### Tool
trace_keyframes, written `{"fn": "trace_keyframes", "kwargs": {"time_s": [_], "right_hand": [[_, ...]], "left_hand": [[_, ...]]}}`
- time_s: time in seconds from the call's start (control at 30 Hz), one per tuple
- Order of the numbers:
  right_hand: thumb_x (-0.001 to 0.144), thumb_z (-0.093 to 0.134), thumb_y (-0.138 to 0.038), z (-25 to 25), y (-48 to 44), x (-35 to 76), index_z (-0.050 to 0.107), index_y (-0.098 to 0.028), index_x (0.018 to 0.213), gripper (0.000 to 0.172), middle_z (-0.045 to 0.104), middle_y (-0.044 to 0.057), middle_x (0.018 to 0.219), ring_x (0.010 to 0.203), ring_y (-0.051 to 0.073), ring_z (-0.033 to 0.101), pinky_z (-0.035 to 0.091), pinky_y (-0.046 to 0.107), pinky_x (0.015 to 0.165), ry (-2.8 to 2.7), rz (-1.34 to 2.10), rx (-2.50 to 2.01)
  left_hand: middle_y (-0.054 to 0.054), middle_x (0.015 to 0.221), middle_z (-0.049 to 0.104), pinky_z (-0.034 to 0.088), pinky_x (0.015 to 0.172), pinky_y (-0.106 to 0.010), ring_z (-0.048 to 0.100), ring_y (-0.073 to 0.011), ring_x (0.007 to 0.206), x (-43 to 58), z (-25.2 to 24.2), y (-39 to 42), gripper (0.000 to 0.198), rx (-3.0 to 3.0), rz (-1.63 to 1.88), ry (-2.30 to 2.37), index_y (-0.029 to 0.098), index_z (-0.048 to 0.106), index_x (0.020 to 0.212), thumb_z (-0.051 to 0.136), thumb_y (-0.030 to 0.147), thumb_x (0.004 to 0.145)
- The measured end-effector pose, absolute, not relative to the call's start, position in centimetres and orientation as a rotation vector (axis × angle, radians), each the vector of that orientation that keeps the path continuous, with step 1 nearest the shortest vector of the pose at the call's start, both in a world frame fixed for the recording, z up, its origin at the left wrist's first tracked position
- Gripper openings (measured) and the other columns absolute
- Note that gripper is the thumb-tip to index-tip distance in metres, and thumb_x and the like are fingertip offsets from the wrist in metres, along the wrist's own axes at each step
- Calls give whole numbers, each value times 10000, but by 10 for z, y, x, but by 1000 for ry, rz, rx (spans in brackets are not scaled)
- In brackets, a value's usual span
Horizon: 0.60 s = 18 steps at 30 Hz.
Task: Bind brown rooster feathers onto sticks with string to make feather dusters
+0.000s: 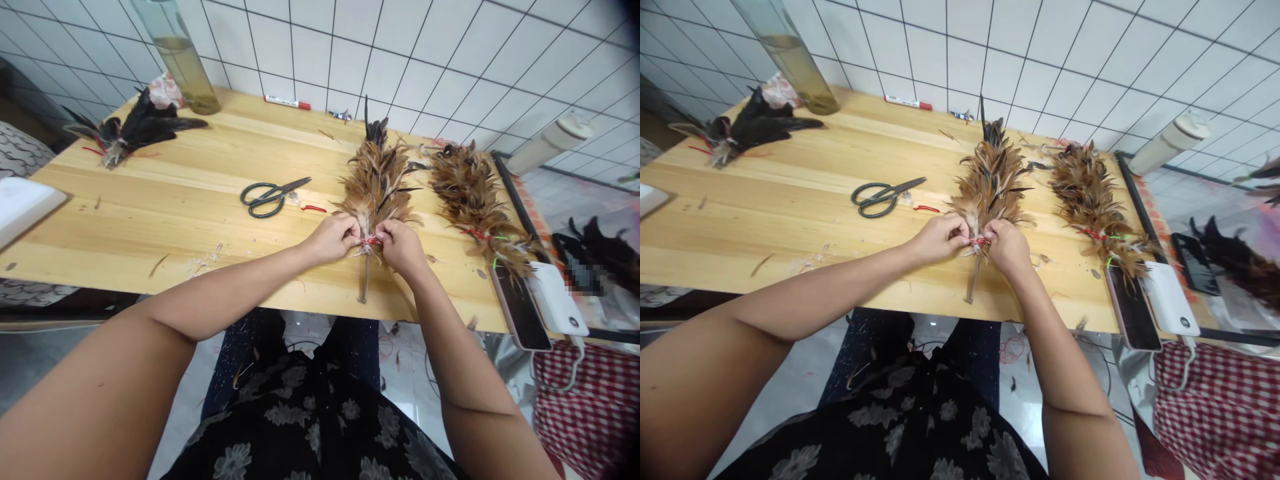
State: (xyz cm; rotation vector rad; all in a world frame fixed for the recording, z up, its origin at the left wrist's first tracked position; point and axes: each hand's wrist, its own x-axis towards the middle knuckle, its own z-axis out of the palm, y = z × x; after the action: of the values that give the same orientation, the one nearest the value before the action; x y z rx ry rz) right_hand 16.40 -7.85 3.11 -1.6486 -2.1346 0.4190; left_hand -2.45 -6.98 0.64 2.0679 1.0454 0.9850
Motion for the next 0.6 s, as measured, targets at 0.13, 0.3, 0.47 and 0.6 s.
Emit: {"fn": "trace_keyframes", "kwargs": {"time_s": [0.13, 0.3, 0.47, 0.6], "right_hand": [[782, 464, -144, 31, -76, 168, 567, -197, 712, 136, 613, 47, 772, 756, 191, 519, 370, 290, 704, -2061, 385, -1697], [782, 469, -150, 32, -75, 167, 552, -198, 704, 124, 604, 42, 745, 718, 181, 511, 359, 297, 681, -2006, 409, -1765], [785, 532, -247, 34, -85, 175, 561, -202, 773, 56, 558, 0, 663, 627, 153, 477, 368, 287, 632, -1808, 628, -1726], [773, 582, -413, 31, -99, 199, 584, -188, 909, 262, 524, -27, 657, 594, 129, 455, 376, 262, 581, -1468, 836, -1589]], "left_hand": [[-10, 742, 566, 389, 700, -262, 516, -136, 732, -25, 7, -70, 99, 2153, 928, 1031, 150, 571, 690, 639, 93, 735], [-11, 729, 552, 394, 708, -271, 522, -145, 747, -24, 7, -69, 117, 2192, 896, 1027, 158, 545, 670, 616, 83, 728], [-15, 806, 588, 420, 661, -256, 531, -116, 674, -26, 18, -76, 165, 1988, 918, 1160, 160, 558, 810, 672, 274, 777], [-52, 788, 628, 425, 657, -282, 574, -159, 704, -25, 30, -89, 371, 2109, 727, 1318, 165, 570, 773, 568, 526, 857]]}}
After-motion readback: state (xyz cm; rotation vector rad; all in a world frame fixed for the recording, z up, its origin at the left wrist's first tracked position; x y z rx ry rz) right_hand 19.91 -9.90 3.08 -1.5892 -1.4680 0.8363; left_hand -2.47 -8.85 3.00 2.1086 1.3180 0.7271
